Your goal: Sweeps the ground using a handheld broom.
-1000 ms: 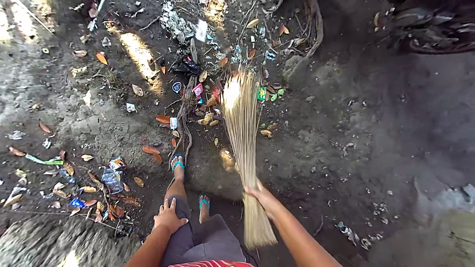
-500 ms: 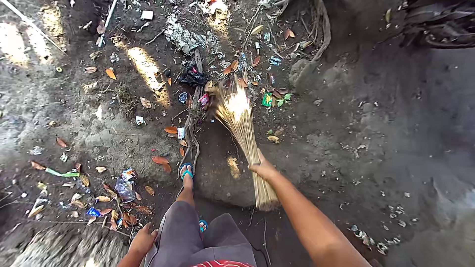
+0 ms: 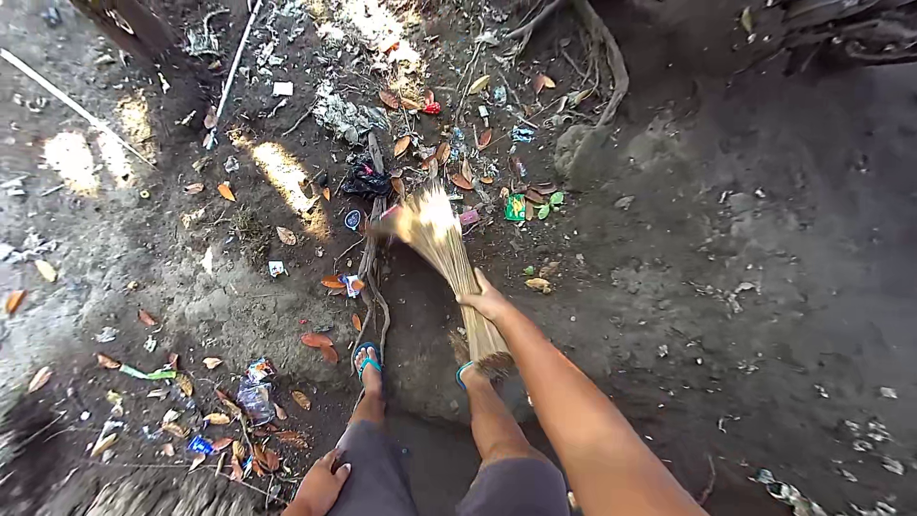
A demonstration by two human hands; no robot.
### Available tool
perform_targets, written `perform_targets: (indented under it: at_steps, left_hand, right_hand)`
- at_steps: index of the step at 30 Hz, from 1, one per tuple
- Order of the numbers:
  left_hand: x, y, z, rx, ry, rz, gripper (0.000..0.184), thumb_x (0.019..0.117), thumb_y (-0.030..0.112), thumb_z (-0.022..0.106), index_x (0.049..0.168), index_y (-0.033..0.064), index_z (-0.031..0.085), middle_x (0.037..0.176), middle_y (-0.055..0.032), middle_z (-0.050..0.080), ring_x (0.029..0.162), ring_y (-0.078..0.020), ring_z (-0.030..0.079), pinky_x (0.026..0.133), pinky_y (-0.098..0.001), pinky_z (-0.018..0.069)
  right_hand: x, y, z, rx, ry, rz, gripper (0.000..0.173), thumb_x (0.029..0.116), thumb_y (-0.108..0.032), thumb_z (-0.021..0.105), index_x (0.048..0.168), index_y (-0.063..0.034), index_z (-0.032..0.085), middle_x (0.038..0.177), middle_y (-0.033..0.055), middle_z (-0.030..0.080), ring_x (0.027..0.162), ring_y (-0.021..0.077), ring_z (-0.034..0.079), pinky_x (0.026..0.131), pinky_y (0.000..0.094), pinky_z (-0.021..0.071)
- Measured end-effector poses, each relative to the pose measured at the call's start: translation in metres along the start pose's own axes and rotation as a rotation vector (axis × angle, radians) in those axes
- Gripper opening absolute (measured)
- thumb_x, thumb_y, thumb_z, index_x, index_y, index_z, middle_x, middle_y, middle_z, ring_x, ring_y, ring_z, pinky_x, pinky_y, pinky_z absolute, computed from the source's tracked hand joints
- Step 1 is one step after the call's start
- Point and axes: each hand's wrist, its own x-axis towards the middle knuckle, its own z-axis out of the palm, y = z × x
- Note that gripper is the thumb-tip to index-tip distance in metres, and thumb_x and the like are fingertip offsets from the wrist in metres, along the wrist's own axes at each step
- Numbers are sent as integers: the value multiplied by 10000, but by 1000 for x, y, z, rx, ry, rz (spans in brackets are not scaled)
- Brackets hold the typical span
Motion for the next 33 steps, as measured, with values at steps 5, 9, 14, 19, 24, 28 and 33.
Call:
perform_targets:
  at_steps: [5,9,14,19,24,28,33]
  left_hand:
    - [-16,14,28,-190,46,-93,545,1085,386,501,1532,75,475,1463,-188,585,1385,-342,539,1180,-552,383]
    - [-7,55,53,-141,41,-113,549,1088,435,469,1528,107,490,1487,-179,567,1412,-338,513,1189,-561,370]
    - [-28,153,79,-21,98,-97,597,1058,410,532,1561,100,443,1586,-192,445,1475,-328,431,1219,-516,345]
    - [-66,230,136,92,182,-69,602,1023,450,572,1532,135,500,1632,-138,398,1507,-313,385,1217,-539,336]
    - [-92,310,147,160,207,5,632,1008,512,563,1561,223,466,1681,-92,318,1562,-310,263,1222,-649,220]
    - [-101,348,156,282,95,7,696,987,531,593,1589,227,419,1711,-122,226,1573,-363,208,1186,-710,224]
    - [-86,361,186,595,-48,-17,880,909,583,662,1635,229,311,1735,-150,94,1573,-456,113,1112,-803,237]
  right_hand:
    - [-35,35,-20,74,-39,-63,1078,904,-245,752,1660,-291,-14,1523,245,457,1254,363,600,1008,561,520]
    - [-146,100,-101,69,-434,184,900,958,-147,677,1653,-222,109,1526,184,460,1237,272,604,1000,477,534]
    - [-122,152,-183,-253,-414,442,668,978,-355,674,1540,-110,409,1336,170,614,1155,270,623,979,491,504]
    - [-23,123,-219,-40,-72,115,1053,906,-201,773,1660,-183,38,1540,256,433,1315,388,552,1070,556,474]
    - [-86,151,-256,281,-169,-4,959,962,-123,660,1662,-277,23,1648,173,292,1342,293,538,1040,491,513]
    - [-203,200,-322,667,21,227,521,1053,-76,476,1553,-117,335,1230,185,644,949,287,701,787,471,606]
    - [-283,298,-346,886,182,384,427,1078,-335,271,1457,-153,347,912,102,668,738,223,692,647,395,597]
